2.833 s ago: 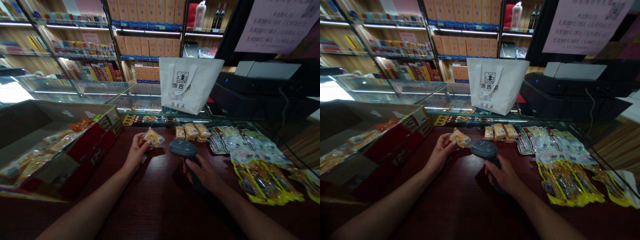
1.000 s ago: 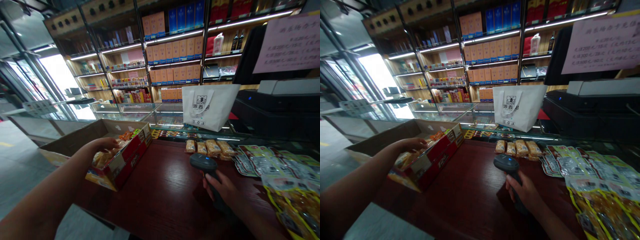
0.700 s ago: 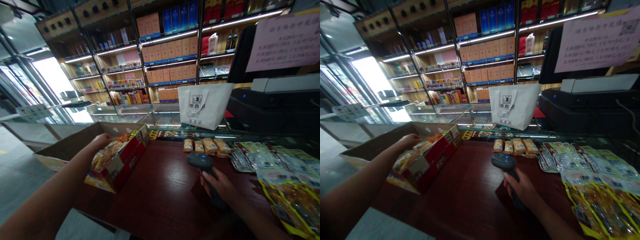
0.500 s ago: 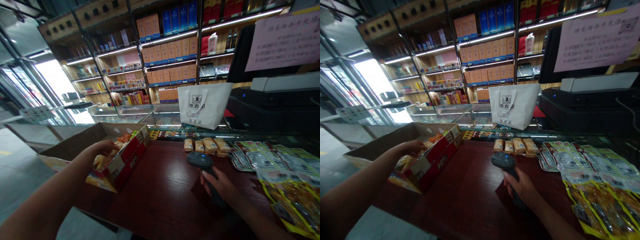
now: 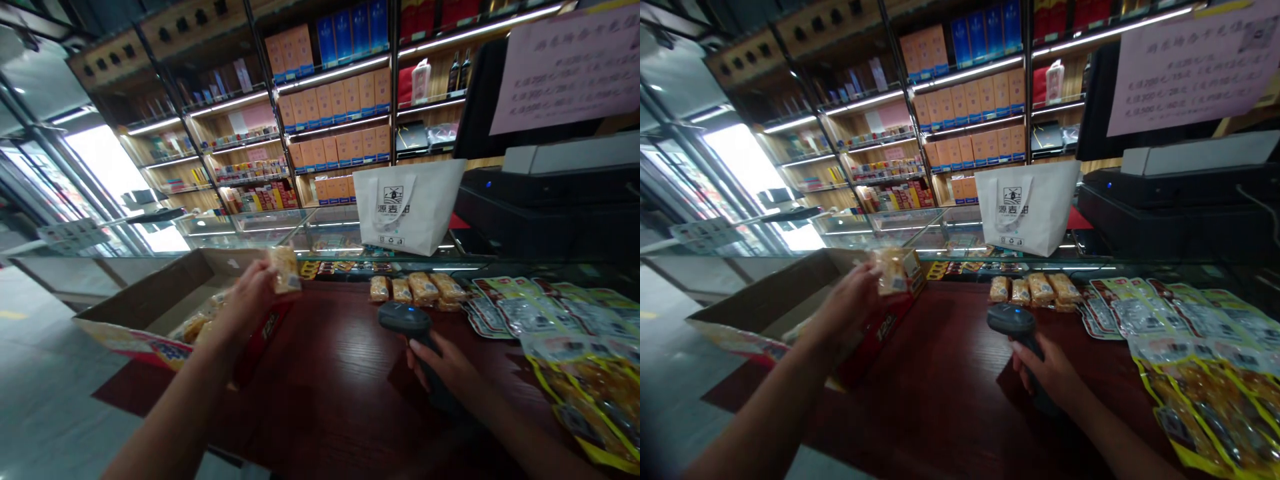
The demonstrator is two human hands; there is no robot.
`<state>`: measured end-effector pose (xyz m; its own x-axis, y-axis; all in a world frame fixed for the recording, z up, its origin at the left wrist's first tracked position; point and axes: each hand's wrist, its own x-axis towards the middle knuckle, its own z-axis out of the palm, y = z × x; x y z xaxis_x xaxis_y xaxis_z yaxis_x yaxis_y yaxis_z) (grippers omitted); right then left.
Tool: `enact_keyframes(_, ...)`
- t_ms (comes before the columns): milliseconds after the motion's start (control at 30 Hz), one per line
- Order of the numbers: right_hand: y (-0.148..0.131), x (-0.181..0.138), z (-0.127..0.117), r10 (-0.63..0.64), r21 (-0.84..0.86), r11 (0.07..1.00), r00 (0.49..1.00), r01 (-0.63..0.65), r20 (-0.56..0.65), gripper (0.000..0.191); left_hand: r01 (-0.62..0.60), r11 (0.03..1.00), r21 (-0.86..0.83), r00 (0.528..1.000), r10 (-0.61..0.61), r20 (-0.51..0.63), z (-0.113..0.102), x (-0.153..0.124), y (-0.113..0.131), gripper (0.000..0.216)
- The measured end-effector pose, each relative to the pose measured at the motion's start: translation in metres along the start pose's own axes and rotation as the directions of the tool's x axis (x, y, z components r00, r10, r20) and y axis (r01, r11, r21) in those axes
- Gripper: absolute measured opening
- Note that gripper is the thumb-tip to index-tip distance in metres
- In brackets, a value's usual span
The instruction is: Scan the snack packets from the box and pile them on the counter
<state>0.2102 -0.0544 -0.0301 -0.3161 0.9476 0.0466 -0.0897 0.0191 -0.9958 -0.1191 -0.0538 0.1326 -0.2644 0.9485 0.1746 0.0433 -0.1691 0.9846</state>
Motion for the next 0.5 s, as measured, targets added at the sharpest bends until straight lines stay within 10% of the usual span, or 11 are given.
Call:
enact_keyframes(167, 0.007, 0.003, -0.007, 0.065, -0.01, 0.998, 0.998, -0.065, 0.005, 0.051, 0.464, 0.828, -0.314, 0.835, -0.29, 0.468, 0.075, -0.019, -0.082, 0.041)
enact_keyframes(500, 0.005, -0.001, -0.006, 0.091, 0.004, 0.996, 0.996, -0.091, -0.024, 0.044, 0.645, 0.581, -0.497, 0.75, -0.356, 0.557, 0.079, 0.001, -0.14, 0.043)
